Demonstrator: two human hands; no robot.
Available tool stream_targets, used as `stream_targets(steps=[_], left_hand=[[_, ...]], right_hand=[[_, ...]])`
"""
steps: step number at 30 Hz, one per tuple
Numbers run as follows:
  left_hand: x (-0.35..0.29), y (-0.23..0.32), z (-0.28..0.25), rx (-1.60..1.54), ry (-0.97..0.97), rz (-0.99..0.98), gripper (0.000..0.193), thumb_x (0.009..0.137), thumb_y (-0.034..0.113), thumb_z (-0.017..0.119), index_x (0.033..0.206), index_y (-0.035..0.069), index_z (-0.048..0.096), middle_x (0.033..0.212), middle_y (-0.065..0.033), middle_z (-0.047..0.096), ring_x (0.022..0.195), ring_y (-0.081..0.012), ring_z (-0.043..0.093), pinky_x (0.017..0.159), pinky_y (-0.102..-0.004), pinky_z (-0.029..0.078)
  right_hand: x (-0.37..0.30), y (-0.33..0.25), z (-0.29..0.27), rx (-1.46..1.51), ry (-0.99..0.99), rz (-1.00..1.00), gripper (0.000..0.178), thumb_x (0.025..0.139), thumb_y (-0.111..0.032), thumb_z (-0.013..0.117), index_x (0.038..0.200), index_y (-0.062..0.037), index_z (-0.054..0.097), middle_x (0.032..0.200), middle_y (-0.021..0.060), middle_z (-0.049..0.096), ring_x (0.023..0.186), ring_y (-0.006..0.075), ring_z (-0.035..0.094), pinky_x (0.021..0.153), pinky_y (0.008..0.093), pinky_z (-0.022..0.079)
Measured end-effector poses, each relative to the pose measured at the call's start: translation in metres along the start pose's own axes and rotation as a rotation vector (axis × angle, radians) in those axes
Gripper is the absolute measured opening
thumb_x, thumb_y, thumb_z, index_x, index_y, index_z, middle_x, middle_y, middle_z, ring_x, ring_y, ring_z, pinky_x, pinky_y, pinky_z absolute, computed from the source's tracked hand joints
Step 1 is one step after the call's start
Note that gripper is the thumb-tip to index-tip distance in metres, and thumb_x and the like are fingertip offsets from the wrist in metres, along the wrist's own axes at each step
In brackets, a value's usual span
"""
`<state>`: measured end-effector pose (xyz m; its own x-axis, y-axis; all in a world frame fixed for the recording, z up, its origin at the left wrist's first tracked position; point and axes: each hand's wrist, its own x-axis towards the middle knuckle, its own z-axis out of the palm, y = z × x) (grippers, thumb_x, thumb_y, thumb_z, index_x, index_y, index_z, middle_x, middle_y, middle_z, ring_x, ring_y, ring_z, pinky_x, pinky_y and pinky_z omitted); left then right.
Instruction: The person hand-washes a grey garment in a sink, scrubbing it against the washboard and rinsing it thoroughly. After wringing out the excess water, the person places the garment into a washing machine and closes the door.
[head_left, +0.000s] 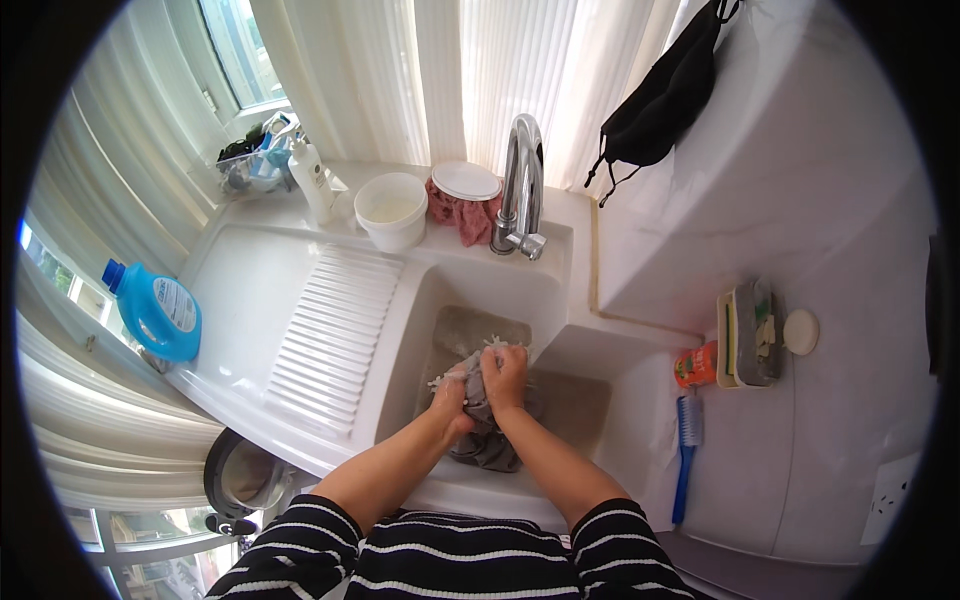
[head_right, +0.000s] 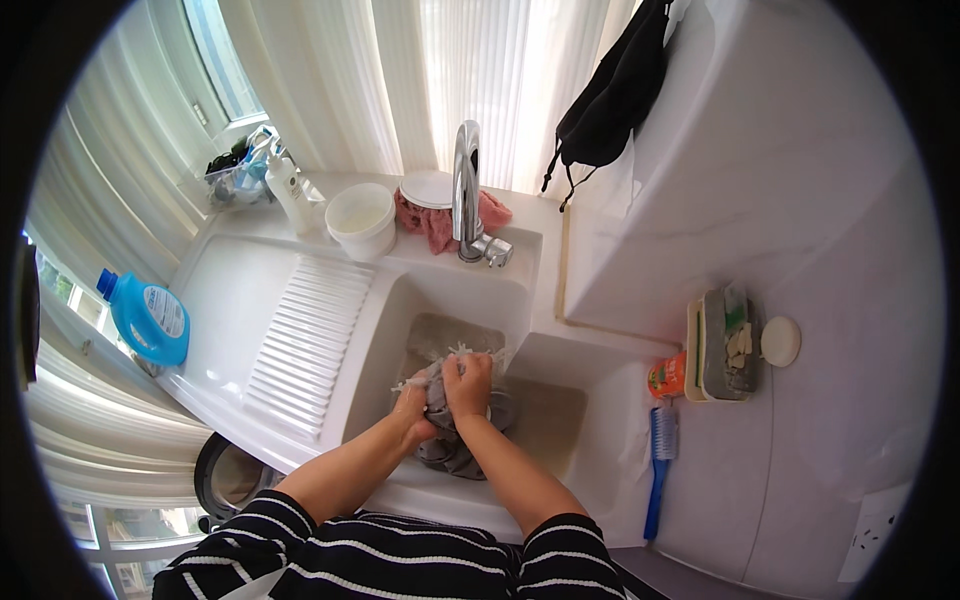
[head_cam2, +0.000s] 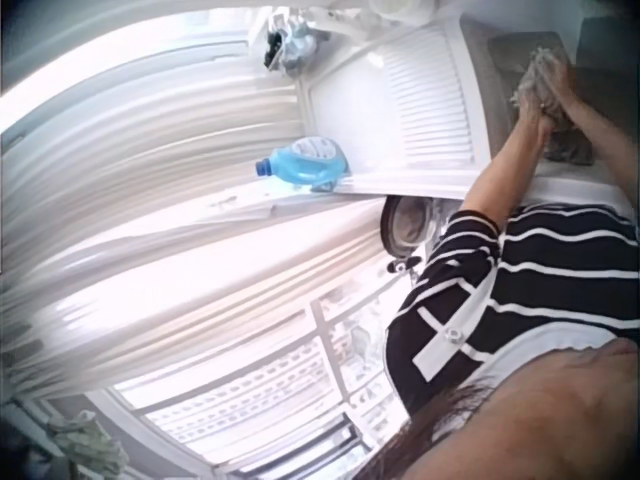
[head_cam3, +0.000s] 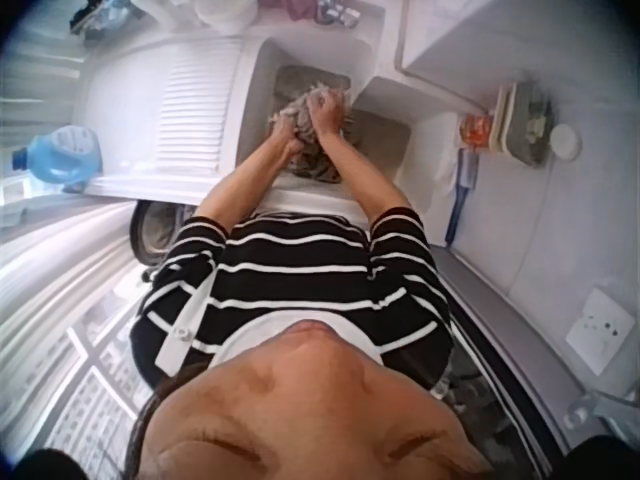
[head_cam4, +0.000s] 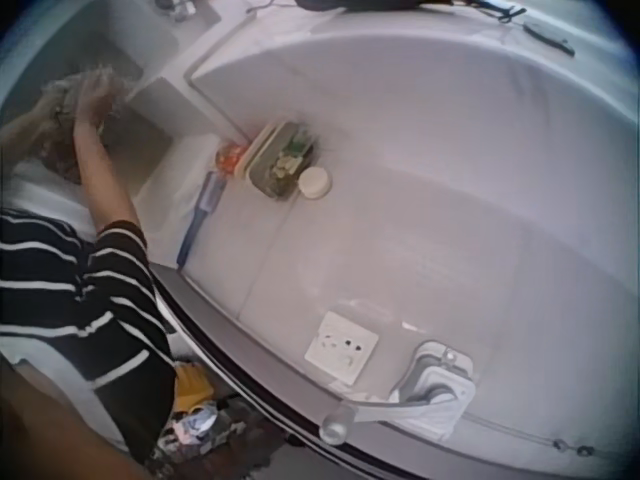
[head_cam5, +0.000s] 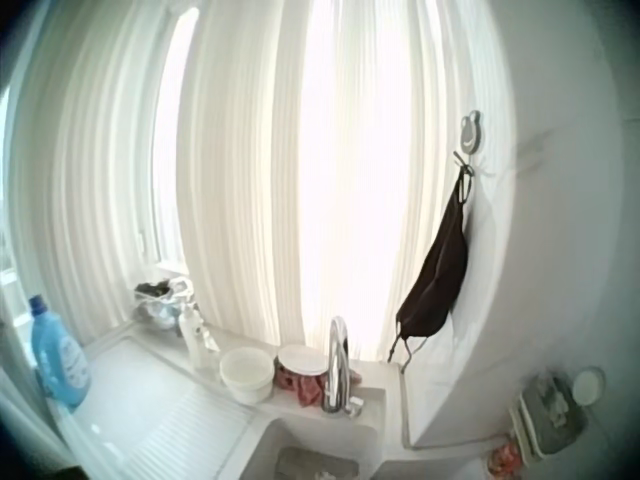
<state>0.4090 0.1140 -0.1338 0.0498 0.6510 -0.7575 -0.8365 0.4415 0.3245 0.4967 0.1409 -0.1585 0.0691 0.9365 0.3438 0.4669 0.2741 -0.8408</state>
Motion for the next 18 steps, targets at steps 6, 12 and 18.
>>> stream_targets(steps=[6, 12, 18], left_hand=[[0.026, 0.029, -0.038, -0.014, -0.369, -0.130, 0.033, 0.096, 0.038, 0.048, 0.098, 0.009, 0.063, 0.100, -0.0127, 0.066, 0.093, -0.0282, 0.065, 0.081, -0.0461, 0.054], [0.032, 0.021, -0.005, 0.166, 0.123, 0.024, 0.033, 0.090, 0.029, 0.059, 0.110, 0.003, 0.061, 0.103, -0.0177, 0.066, 0.091, -0.0330, 0.065, 0.079, -0.0460, 0.053], [0.079, 0.054, -0.017, 1.575, 0.352, 0.945, 0.033, 0.088, 0.022, 0.061, 0.119, 0.010, 0.059, 0.137, -0.0194, 0.049, 0.116, -0.0359, 0.055, 0.096, -0.0542, 0.045]], right_hand=[[-0.025, -0.056, -0.001, -0.050, -0.143, -0.193, 0.018, 0.083, -0.017, 0.065, 0.076, -0.0039, 0.056, 0.092, 0.0140, 0.061, 0.085, 0.0359, 0.057, 0.075, 0.0428, 0.047], [0.042, 0.054, 0.024, -0.174, -0.211, 0.051, 0.025, 0.083, -0.023, 0.069, 0.075, -0.0047, 0.055, 0.082, 0.0150, 0.061, 0.080, 0.0367, 0.057, 0.070, 0.0451, 0.044], [0.061, 0.073, 0.023, -0.555, -0.257, -0.189, 0.058, 0.084, -0.038, 0.068, 0.133, -0.0123, 0.050, 0.134, 0.0156, 0.048, 0.127, 0.0408, 0.039, 0.101, 0.0566, 0.033]])
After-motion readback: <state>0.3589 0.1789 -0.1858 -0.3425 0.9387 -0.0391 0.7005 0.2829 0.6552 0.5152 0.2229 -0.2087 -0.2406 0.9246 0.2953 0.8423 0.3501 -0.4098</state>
